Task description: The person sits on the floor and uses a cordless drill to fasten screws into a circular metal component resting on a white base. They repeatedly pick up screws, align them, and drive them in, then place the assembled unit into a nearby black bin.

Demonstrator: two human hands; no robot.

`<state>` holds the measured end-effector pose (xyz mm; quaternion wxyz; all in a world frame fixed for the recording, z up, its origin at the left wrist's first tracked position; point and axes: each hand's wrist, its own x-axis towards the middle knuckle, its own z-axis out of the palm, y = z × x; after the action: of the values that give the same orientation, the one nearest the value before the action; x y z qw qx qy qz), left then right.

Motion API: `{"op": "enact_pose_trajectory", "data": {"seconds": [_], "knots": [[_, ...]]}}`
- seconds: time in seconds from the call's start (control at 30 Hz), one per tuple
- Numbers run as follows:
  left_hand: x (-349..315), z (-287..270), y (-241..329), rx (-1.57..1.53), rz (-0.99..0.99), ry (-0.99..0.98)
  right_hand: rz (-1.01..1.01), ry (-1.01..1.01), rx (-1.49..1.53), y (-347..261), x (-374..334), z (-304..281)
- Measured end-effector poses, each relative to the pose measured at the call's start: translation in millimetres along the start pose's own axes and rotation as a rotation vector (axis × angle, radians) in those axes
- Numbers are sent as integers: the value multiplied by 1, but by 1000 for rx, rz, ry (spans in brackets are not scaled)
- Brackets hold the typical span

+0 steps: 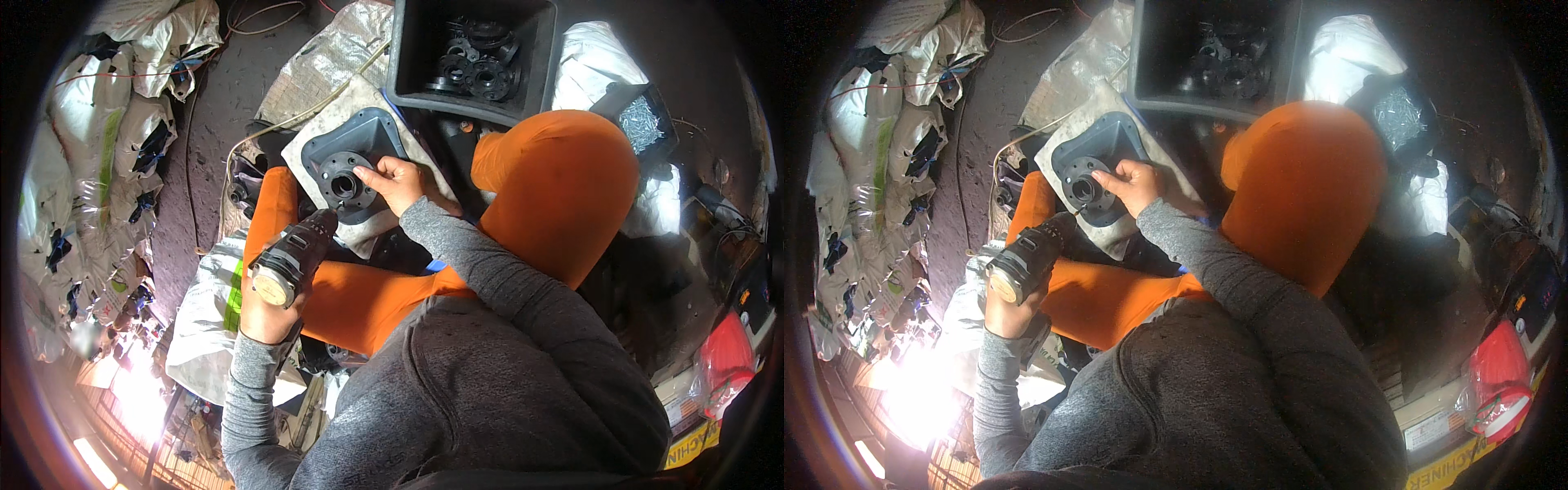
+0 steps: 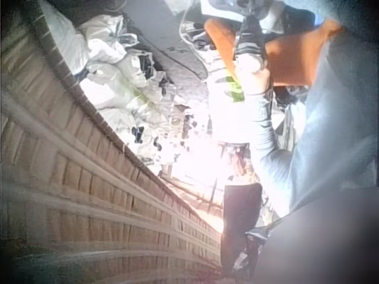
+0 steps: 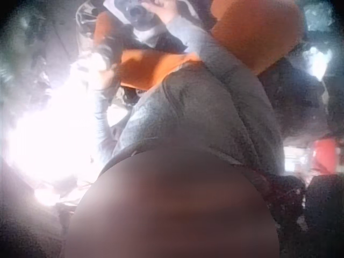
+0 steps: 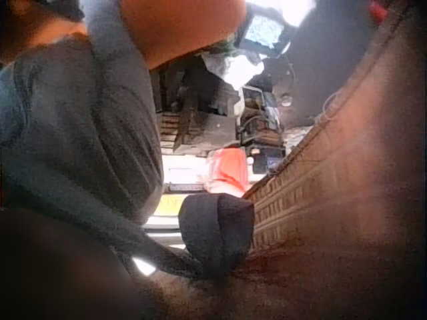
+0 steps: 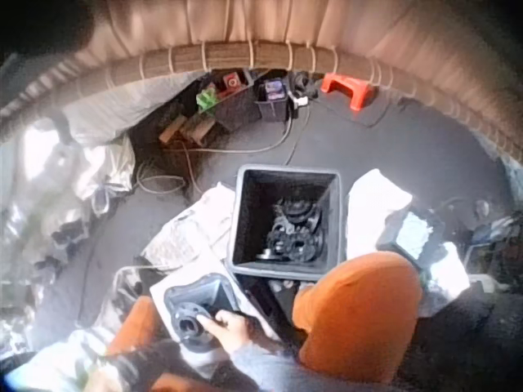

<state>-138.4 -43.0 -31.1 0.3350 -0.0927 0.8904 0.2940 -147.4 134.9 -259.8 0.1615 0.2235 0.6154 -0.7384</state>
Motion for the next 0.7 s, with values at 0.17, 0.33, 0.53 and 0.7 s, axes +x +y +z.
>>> {"op": "enact_pose_trajectory", "data": {"seconds": [0.17,0.33,0.53,0.7], "knots": [[5,0,-6,98,106,6,19,-9,29,2,0,1],[2,3,-11,207,61,36,-39,-21,16,-2,-1,-2],[-39,20,21,-220,9,207,-12,-26,-290,-6,5,-9],[-80,45,33,-284,208,252,497,-35,541,-26,-10,-34]]}}
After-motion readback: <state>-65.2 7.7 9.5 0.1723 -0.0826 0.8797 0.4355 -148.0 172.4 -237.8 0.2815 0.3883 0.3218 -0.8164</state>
